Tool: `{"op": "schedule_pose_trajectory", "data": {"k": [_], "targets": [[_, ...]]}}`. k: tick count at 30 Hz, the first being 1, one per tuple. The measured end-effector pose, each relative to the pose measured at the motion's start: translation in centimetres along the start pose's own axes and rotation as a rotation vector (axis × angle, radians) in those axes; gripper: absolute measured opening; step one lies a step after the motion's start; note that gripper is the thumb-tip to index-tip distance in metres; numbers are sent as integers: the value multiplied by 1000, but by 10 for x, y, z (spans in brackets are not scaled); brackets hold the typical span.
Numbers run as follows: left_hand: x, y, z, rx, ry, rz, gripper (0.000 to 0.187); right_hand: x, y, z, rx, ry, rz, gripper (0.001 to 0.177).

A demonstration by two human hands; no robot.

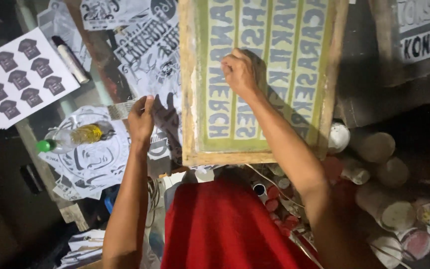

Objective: The person applies white letter stickers onto a wooden frame with a green background, smoothing them down with their hands. They then lift the frame to inspect the arrangement of the letters before continuing to apply more stickers.

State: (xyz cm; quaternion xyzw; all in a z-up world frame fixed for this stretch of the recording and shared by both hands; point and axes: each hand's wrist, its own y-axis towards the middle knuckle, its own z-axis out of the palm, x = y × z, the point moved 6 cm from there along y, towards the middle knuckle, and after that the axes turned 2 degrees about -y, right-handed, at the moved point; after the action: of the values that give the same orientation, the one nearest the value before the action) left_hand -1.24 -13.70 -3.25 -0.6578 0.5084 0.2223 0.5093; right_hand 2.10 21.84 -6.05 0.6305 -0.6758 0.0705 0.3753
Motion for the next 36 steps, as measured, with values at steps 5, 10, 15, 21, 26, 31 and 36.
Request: {"op": "schedule_pose_trajectory", "data": {"k": [5, 10, 15, 21, 26, 31, 36], "targets": [[38, -1, -29, -21, -130, -133, 64, 21, 11, 0, 256, -268, 103, 14], [41, -8, -32, -12, -273, -170, 59, 17, 8, -2, 270, -349, 85, 14], [33, -10, -26, 21, -275, -142, 52, 26, 16, -9, 334, -318, 79, 18], [9, -27, -19, 63, -233, -181, 66, 28, 15, -6, 398, -402, 119, 17], [15, -30, -19, 62, -270, -170, 55, 34, 16, -11, 393, -379, 137, 4], [21, -37, -23, 42, -275, -197, 61, 41, 19, -12, 422, -372, 82, 13], [30, -44, -27, 49, -291, -213, 70, 91, 17, -3, 429, -366, -516, 38]]}}
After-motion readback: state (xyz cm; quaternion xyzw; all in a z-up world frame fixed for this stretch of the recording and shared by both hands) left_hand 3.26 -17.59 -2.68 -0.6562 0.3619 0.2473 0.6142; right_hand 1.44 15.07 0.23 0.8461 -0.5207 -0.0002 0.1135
